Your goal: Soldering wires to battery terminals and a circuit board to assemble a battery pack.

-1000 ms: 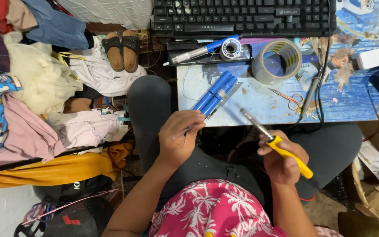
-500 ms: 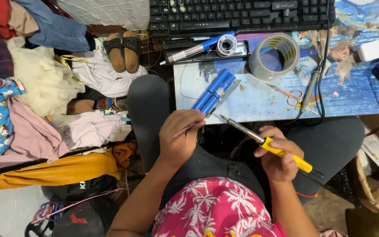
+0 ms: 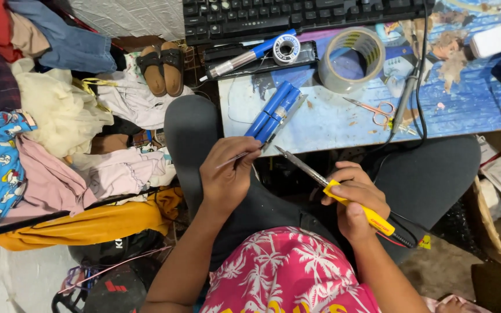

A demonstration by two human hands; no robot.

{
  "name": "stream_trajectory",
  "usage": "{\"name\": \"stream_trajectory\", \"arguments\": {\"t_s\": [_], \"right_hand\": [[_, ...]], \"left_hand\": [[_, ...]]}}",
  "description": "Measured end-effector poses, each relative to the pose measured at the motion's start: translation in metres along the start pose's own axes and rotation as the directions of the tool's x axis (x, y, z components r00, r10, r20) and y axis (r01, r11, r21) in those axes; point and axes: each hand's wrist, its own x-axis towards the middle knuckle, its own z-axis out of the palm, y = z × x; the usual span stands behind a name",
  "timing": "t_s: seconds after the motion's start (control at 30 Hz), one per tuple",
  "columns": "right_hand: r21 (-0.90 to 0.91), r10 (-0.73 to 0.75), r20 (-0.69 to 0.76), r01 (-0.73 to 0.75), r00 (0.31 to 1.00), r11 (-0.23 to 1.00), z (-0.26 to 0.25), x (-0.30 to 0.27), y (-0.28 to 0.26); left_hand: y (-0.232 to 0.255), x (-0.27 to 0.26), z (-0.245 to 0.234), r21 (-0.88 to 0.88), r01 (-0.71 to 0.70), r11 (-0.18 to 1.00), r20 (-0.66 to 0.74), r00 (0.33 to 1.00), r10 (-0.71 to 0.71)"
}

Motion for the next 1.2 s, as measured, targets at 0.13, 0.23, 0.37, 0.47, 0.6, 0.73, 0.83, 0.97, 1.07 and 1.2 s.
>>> {"name": "stream_trajectory", "arguments": {"t_s": [0.13, 0.23, 0.37, 0.47, 0.6, 0.73, 0.83, 0.97, 1.07, 1.2], "right_hand": [[0.011, 0.006, 0.000, -0.006, 1.000, 1.000, 0.004, 0.006, -0.007], [0.020, 0.009, -0.001, -0.009, 1.000, 1.000, -0.001, 0.008, -0.006], [0.083, 0.030, 0.051, -0.034, 0.998, 0.996, -0.028, 0.015, 0.007], [0.132, 0.084, 0.111, -0.098, 0.990, 0.986, -0.046, 0.026, 0.012], [0.254, 0.160, 0.206, -0.210, 0.965, 0.944, -0.056, 0.051, 0.018], [0.373, 0.229, 0.240, -0.308, 0.943, 0.876, -0.061, 0.072, 0.031], [0.364, 0.228, 0.289, -0.327, 0.930, 0.872, -0.058, 0.089, 0.034], [0.321, 0.248, 0.387, -0.382, 0.888, 0.867, -0.060, 0.097, 0.046], [0.278, 0.228, 0.416, -0.362, 0.880, 0.890, -0.056, 0.101, 0.045], [0.259, 0.206, 0.442, -0.344, 0.873, 0.902, -0.051, 0.101, 0.043]], "left_hand": [[0.001, 0.002, -0.004, -0.049, 0.017, 0.999, 0.053, 0.999, -0.015], [-0.015, -0.007, 0.002, -0.029, 0.012, 0.999, 0.010, 1.000, -0.012], [-0.026, -0.010, 0.004, -0.023, 0.004, 1.000, -0.003, 1.000, -0.004], [-0.023, -0.005, 0.002, -0.060, -0.011, 0.998, 0.003, 1.000, 0.011], [-0.016, 0.002, -0.003, -0.112, -0.025, 0.993, 0.027, 0.999, 0.028], [-0.019, 0.007, -0.005, -0.113, -0.033, 0.993, 0.032, 0.999, 0.037], [-0.027, 0.013, -0.007, -0.115, -0.041, 0.992, 0.075, 0.996, 0.050], [-0.037, 0.021, -0.010, -0.223, -0.102, 0.969, 0.098, 0.987, 0.126], [-0.042, 0.026, -0.011, -0.266, -0.110, 0.958, 0.119, 0.982, 0.146], [-0.045, 0.025, -0.011, -0.301, -0.100, 0.948, 0.144, 0.978, 0.149]]}}
